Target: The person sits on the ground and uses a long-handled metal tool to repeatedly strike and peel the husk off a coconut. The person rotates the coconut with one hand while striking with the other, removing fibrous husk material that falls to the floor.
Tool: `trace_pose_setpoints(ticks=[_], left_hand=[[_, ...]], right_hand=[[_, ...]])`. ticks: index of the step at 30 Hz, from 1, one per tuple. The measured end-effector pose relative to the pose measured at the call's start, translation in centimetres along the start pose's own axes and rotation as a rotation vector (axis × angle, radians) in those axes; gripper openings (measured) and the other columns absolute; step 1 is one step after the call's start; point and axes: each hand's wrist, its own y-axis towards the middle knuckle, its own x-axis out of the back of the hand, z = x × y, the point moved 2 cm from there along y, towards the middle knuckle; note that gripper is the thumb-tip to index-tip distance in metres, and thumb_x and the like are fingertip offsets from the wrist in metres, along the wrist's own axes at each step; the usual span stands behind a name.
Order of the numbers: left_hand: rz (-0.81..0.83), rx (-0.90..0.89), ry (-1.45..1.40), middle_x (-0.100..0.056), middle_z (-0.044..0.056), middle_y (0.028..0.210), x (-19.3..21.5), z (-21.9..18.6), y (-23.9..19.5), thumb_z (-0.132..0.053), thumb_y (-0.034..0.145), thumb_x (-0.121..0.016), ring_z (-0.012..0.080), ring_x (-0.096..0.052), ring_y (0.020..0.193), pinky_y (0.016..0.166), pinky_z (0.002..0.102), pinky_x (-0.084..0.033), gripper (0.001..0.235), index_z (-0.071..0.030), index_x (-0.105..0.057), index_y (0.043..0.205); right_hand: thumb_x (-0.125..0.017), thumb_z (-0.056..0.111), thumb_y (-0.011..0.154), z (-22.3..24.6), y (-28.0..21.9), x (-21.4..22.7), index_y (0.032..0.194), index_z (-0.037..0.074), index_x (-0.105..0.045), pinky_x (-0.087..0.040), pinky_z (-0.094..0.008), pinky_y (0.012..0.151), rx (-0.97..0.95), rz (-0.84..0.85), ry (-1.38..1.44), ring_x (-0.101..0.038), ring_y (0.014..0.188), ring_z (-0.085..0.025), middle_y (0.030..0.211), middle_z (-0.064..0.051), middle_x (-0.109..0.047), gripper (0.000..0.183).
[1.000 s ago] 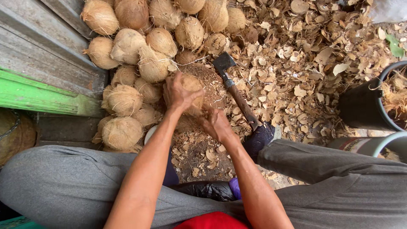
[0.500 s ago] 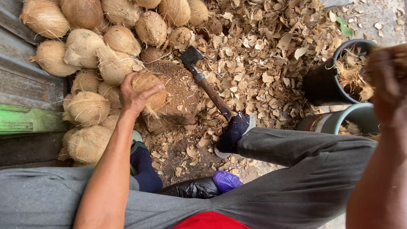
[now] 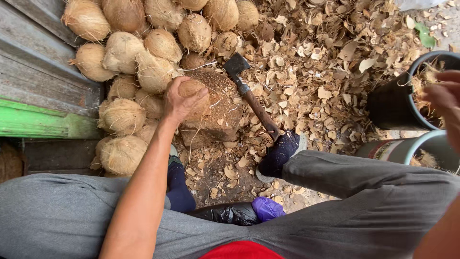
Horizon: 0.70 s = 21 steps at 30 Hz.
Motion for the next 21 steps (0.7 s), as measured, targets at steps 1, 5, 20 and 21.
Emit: trace_pose_setpoints(ticks=[1,5,20,21], left_hand=[[-0.040,-0.011,-0.034,-0.045,0.017,0.158,-0.5,-0.3,0.1,-0.057,0.073,-0.086,0.0328,-0.043,0.148,0.119,0.058,-0.035,0.093,-0.017,-0.050,0.149],[-0.134,0.074,-0.050,-0.041,0.017,0.155,-0.8,0.7,-0.8,-0.044,0.063,-0.090,0.0334,-0.042,0.143,0.115,0.056,-0.037,0.102,-0.016,-0.043,0.149],[-0.169,-0.274,-0.034,-0.052,0.019,0.148,-0.9,3.7,0.2,-0.067,0.065,-0.086,0.0356,-0.051,0.138,0.113,0.056,-0.042,0.105,-0.012,-0.049,0.146],[-0.165,-0.266,-0.050,-0.051,0.020,0.148,-1.1,3.5,0.2,-0.070,0.068,-0.085,0.0356,-0.051,0.139,0.113,0.056,-0.043,0.104,-0.012,-0.049,0.146]], right_hand=[[-0.068,0.026,0.104,2.3,0.8,-1.0,0.132,0.003,-0.066,-0.058,-0.041,0.092,0.075,0.028,0.030,-0.072,0.109,-0.028,0.122,-0.017,-0.074,0.036],[-0.064,0.030,0.099,12.4,3.0,-12.0,0.123,0.014,-0.069,-0.063,-0.039,0.084,0.128,0.547,0.095,-0.076,0.100,-0.024,0.117,-0.007,-0.078,0.030],[-0.056,0.039,0.104,23.8,1.0,-38.9,0.118,0.007,-0.066,-0.063,-0.043,0.086,0.249,0.475,0.775,-0.073,0.096,-0.024,0.112,-0.016,-0.075,0.036],[-0.055,0.039,0.105,23.5,1.1,-38.8,0.110,0.006,-0.069,-0.066,-0.039,0.084,0.187,0.522,0.782,-0.075,0.089,-0.022,0.104,-0.014,-0.079,0.036]])
